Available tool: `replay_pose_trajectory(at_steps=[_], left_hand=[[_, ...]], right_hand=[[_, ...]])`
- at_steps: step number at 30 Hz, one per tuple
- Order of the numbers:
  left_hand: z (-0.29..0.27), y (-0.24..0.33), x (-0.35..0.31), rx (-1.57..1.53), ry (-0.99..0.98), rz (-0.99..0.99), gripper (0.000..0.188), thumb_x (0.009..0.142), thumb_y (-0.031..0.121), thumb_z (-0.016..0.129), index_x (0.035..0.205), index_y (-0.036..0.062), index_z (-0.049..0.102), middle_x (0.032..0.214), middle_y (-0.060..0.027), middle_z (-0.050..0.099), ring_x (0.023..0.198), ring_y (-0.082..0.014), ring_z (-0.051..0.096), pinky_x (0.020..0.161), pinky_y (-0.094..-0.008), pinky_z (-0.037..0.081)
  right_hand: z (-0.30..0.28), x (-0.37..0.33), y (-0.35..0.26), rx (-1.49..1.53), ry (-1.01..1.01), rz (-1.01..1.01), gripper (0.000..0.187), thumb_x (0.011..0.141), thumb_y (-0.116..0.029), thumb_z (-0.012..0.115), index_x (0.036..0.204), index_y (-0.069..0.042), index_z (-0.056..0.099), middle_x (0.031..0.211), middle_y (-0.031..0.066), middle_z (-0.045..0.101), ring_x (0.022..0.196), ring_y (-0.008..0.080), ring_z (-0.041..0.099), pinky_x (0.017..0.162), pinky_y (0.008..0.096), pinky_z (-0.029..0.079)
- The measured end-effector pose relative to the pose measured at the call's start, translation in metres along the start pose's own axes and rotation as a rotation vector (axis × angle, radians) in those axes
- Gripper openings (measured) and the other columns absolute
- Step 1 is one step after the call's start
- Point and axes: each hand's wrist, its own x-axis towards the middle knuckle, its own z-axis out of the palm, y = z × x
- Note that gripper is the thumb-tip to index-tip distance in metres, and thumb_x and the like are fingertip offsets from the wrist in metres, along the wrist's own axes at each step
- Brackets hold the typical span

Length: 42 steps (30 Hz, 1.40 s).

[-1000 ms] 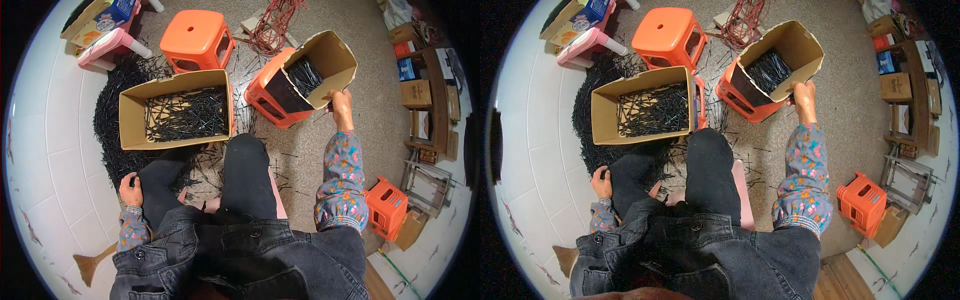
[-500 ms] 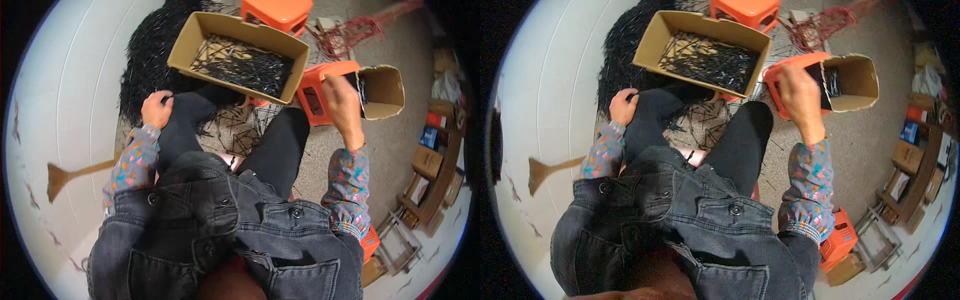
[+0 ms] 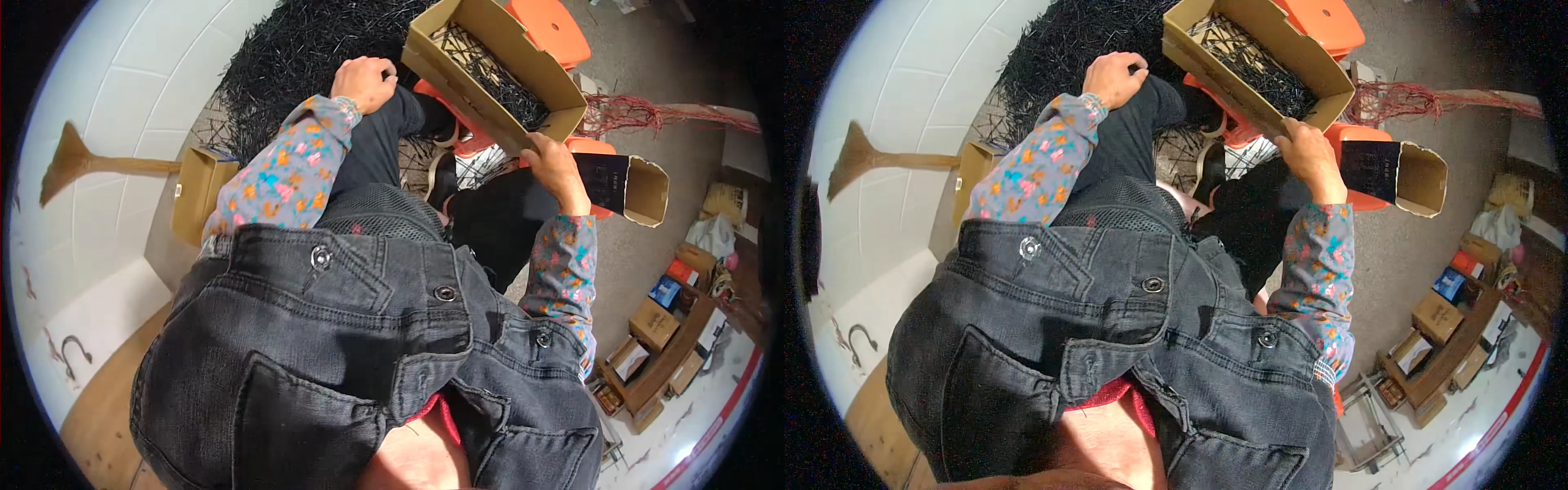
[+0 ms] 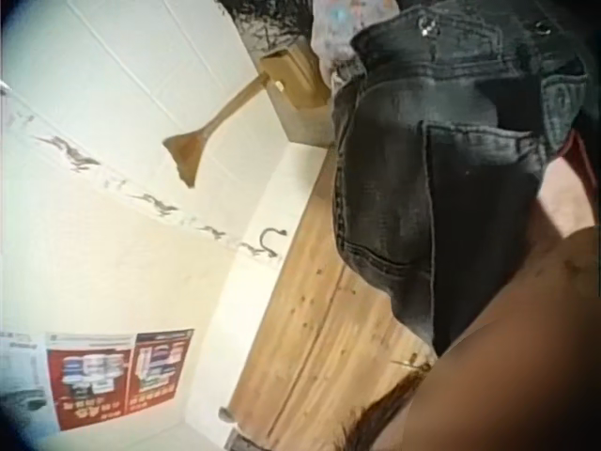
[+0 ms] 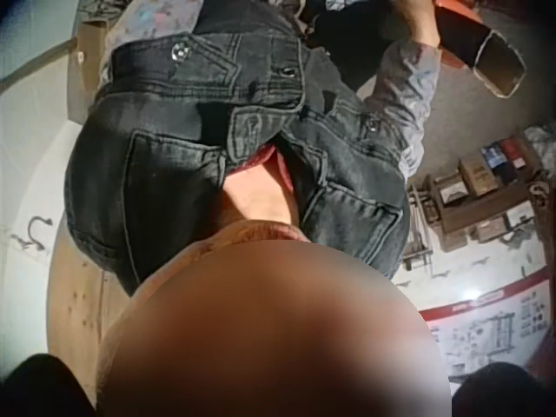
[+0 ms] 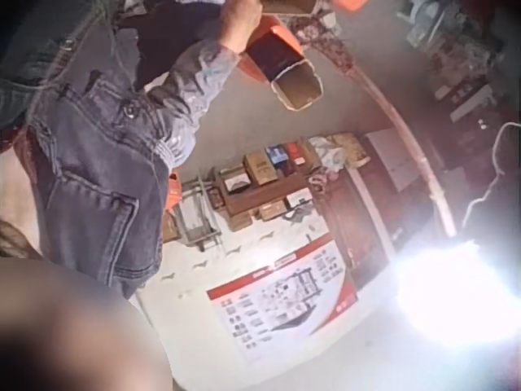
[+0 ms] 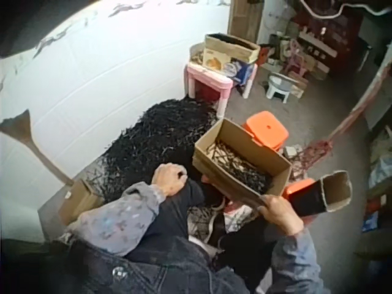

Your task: Sort and bundle black cable ties from a large pile into a cardboard box.

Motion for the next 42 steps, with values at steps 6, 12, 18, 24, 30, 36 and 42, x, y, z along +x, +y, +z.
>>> replay_pose_trajectory(at_steps=[6, 12, 18, 24, 30, 36, 42], left_hand=[[0.001, -0.007, -0.013, -0.089, 0.111, 0.125, 0.017, 0.072, 0.026, 0.061, 0.083, 0.0142, 0.066, 0.082, -0.0097, 0.063, 0.081, -0.0291, 0.06, 0.075, -0.0392, 0.047], [-0.002, -0.001, -0.039, -0.104, 0.178, 0.303, 0.017, 0.069, 0.027, 0.062, 0.081, 0.0146, 0.065, 0.093, -0.0049, 0.063, 0.097, -0.0245, 0.056, 0.089, -0.0414, 0.04], [-0.004, -0.004, -0.059, -0.055, 0.14, 0.336, 0.019, 0.069, 0.028, 0.062, 0.083, 0.0162, 0.065, 0.113, -0.0021, 0.056, 0.121, -0.0247, 0.04, 0.102, -0.0499, 0.024], [-0.001, -0.006, -0.059, -0.051, 0.068, 0.359, 0.02, 0.07, 0.029, 0.062, 0.084, 0.0162, 0.065, 0.117, -0.0029, 0.054, 0.122, -0.0275, 0.038, 0.103, -0.0499, 0.023], [0.017, -0.001, -0.056, -0.027, 0.009, 0.342, 0.018, 0.069, 0.029, 0.063, 0.081, 0.0157, 0.065, 0.117, -0.0024, 0.054, 0.123, -0.0268, 0.038, 0.103, -0.0487, 0.022], [0.023, 0.0, -0.055, -0.026, 0.002, 0.266, 0.014, 0.067, 0.024, 0.066, 0.076, 0.0141, 0.064, 0.114, -0.0017, 0.055, 0.121, -0.0258, 0.039, 0.103, -0.0471, 0.024], [0.027, 0.004, -0.048, -0.018, -0.018, 0.215, 0.011, 0.065, 0.019, 0.067, 0.071, 0.0119, 0.062, 0.108, -0.0029, 0.056, 0.117, -0.0261, 0.041, 0.101, -0.047, 0.026]], right_hand=[[-0.002, -0.03, -0.027, -0.034, 0.004, -0.041, 0.033, 0.08, -0.023, 0.057, 0.108, -0.005, 0.057, 0.096, 0.0231, 0.061, 0.093, 0.0384, 0.057, 0.08, 0.0456, 0.045], [-0.014, -0.071, -0.044, -0.064, 0.059, -0.047, 0.035, 0.079, -0.019, 0.06, 0.109, -0.002, 0.056, 0.096, 0.0226, 0.062, 0.093, 0.0359, 0.059, 0.079, 0.0389, 0.046], [-0.011, -0.089, -0.048, 0.007, 0.08, -0.001, 0.033, 0.079, -0.017, 0.06, 0.107, -0.001, 0.057, 0.092, 0.022, 0.063, 0.089, 0.0327, 0.062, 0.077, 0.038, 0.047], [-0.019, -0.081, -0.037, -0.039, 0.145, 0.047, 0.031, 0.078, -0.017, 0.06, 0.104, -0.001, 0.059, 0.088, 0.021, 0.064, 0.084, 0.0309, 0.063, 0.074, 0.0366, 0.048], [-0.018, -0.049, -0.023, 0.088, 0.147, 0.094, 0.028, 0.077, -0.022, 0.059, 0.098, -0.003, 0.062, 0.09, 0.0231, 0.062, 0.089, 0.0368, 0.059, 0.078, 0.0415, 0.046], [-0.015, 0.025, 0.007, 0.093, 0.095, 0.144, 0.03, 0.076, -0.026, 0.06, 0.096, -0.004, 0.064, 0.091, 0.0214, 0.063, 0.087, 0.0366, 0.061, 0.077, 0.0411, 0.047], [0.029, 0.117, 0.063, 0.017, -0.185, 0.544, 0.056, 0.074, -0.048, 0.062, 0.098, 0.003, 0.063, 0.102, 0.0241, 0.061, 0.1, 0.0352, 0.058, 0.085, 0.0379, 0.046]])
